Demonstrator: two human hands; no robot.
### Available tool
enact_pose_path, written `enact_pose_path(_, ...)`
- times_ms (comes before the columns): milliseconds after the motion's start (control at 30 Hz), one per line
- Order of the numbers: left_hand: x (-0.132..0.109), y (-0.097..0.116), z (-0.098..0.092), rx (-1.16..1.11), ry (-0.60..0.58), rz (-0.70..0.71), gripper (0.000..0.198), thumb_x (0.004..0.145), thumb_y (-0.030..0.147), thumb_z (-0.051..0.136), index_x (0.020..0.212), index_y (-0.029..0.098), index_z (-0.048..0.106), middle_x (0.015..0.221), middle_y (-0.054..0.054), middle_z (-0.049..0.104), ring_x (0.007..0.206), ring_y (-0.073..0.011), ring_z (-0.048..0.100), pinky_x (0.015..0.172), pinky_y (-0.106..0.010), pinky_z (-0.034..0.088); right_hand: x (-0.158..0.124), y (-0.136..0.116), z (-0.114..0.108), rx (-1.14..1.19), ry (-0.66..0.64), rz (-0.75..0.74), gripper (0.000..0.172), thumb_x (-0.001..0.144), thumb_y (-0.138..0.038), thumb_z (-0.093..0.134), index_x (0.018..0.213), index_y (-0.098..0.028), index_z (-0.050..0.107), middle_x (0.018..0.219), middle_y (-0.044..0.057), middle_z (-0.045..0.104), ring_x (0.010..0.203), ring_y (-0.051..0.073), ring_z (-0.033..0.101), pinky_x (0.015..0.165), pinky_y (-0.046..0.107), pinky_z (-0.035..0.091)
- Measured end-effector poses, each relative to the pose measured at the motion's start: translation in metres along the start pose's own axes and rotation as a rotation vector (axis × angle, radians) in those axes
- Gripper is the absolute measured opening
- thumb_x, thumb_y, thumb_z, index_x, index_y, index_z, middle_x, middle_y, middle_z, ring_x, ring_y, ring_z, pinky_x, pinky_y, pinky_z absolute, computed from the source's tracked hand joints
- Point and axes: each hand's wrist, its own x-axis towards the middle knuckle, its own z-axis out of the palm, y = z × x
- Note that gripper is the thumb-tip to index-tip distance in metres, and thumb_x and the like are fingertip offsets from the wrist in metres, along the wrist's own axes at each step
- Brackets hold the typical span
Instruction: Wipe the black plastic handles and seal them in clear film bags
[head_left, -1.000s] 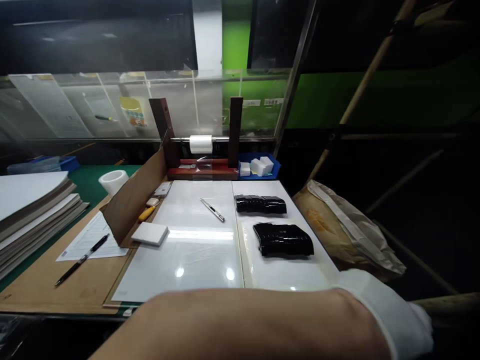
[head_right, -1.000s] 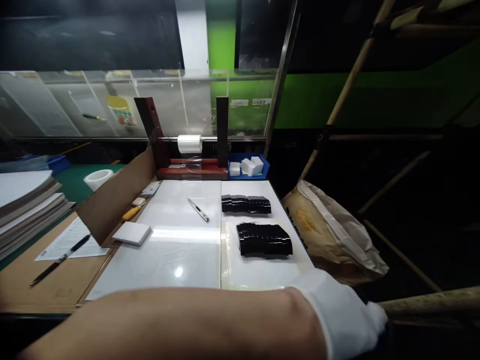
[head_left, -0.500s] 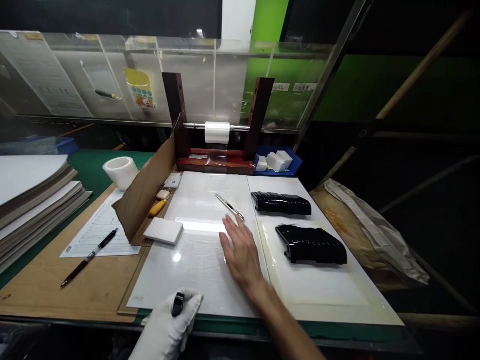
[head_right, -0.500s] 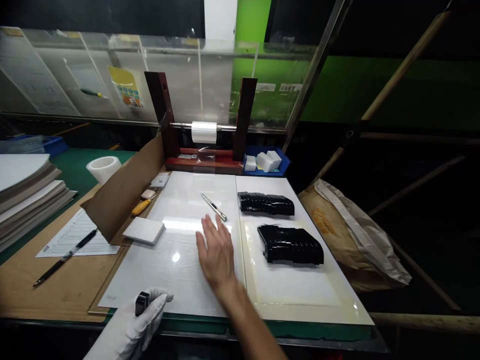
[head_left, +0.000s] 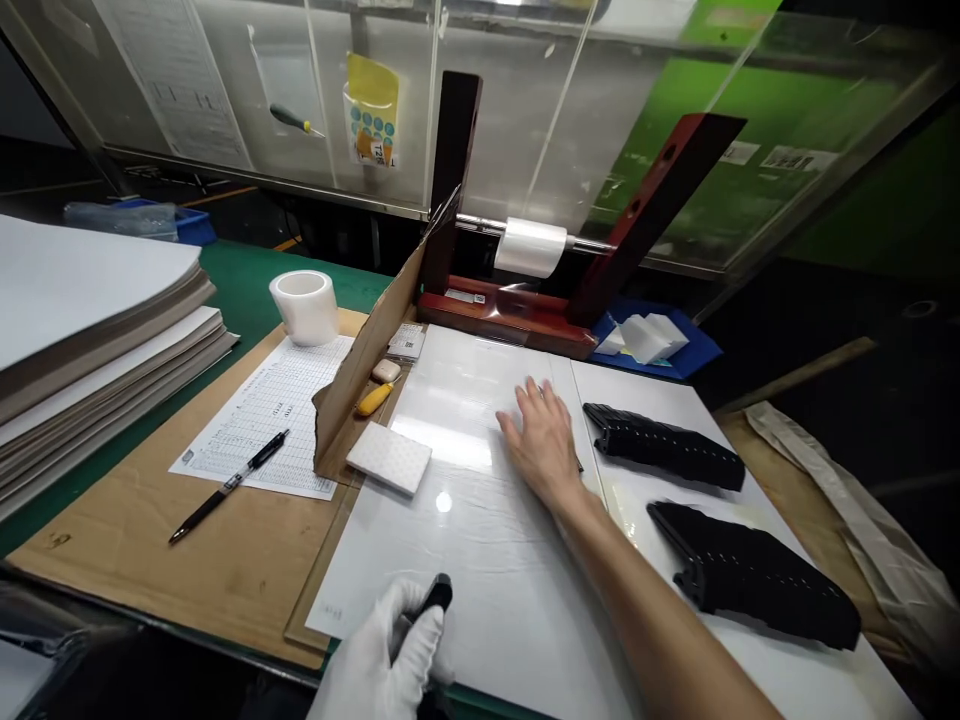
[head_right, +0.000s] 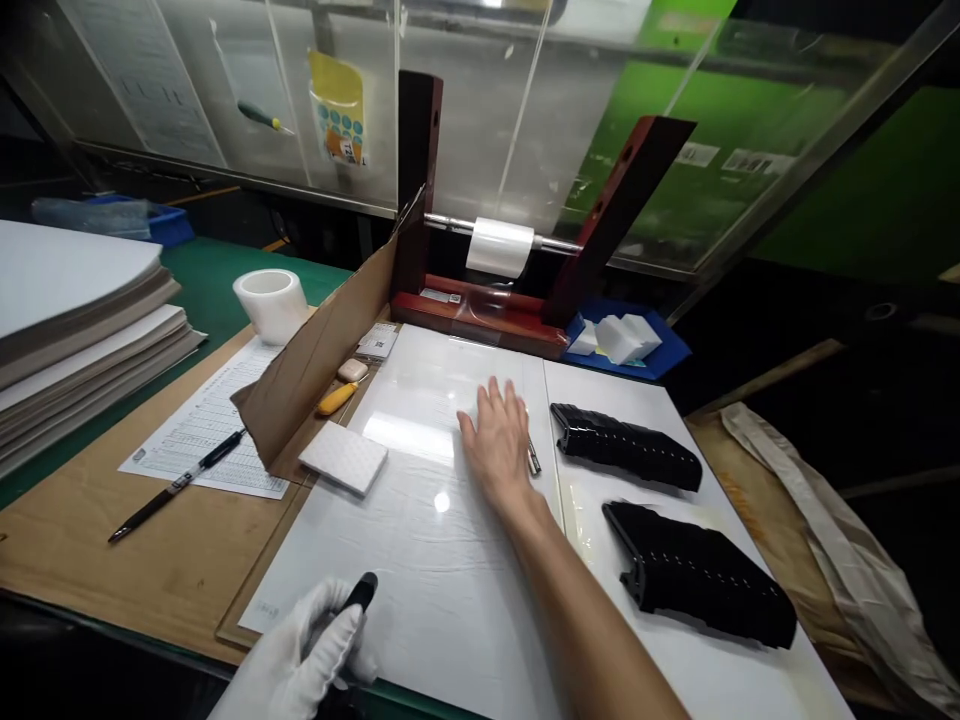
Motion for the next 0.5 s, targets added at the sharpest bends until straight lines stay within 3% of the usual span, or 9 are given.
enact_pose_path(133,0.011,0.007,-0.008,0.015,-0.009,-0.032,0.054,0.087,0.074,0.046,0.089,0.021,0.058,0.077,-0.003,0.064,0.068,-0.0200,0.062,0.069,-0.030,0.049,0.077,-0.004,0.002,0.061,-0.077,-0.104,0.031,0.099,-0.035,0.058,0.125,-0.019,0.061,0.137,0.009,0.058,0.127,0.025,0.054,0.108,0.051,0.043)
enact_pose_path(233,0.013,0.008,-0.012,-0.015,0.045,-0.036,0.052,0.086,0.071,0.049,0.084,0.020,0.057,0.076,-0.001,0.061,0.066,-0.0176,0.058,0.068,-0.029,0.047,0.098,-0.003,-0.004,0.120,-0.140,-0.120,0.024,0.098,-0.037,0.060,0.111,-0.017,0.066,0.118,0.007,0.066,0.109,0.022,0.063,0.098,0.046,0.051)
enact_pose_path(333,0.012,0.014,-0.016,0.023,0.157,0.028,0.047,0.085,0.067,0.054,0.075,0.020,0.057,0.077,0.000,0.055,0.073,-0.0180,0.055,0.071,-0.028,0.046,0.068,-0.005,-0.019,0.198,-0.211,-0.163,0.021,0.099,-0.035,0.060,0.105,-0.016,0.067,0.106,0.005,0.069,0.096,0.018,0.066,0.090,0.041,0.055)
enact_pose_path(433,0.014,0.031,-0.015,0.074,0.232,0.117,0.044,0.082,0.062,0.061,0.069,0.021,0.054,0.074,0.002,0.048,0.073,-0.0167,0.049,0.067,-0.026,0.043,-0.002,-0.013,-0.037,0.251,-0.260,-0.198,0.014,0.098,-0.027,0.060,0.098,-0.018,0.069,0.096,0.002,0.071,0.088,0.016,0.067,0.084,0.034,0.054)
enact_pose_path(500,0.020,0.048,-0.008,0.065,0.215,0.185,0.047,0.082,0.063,0.060,0.065,0.021,0.047,0.068,0.004,0.042,0.066,-0.0143,0.043,0.060,-0.024,0.038,-0.060,-0.025,-0.047,0.268,-0.275,-0.206,0.015,0.098,-0.022,0.057,0.092,-0.020,0.071,0.090,0.002,0.070,0.082,0.016,0.066,0.077,0.029,0.052)
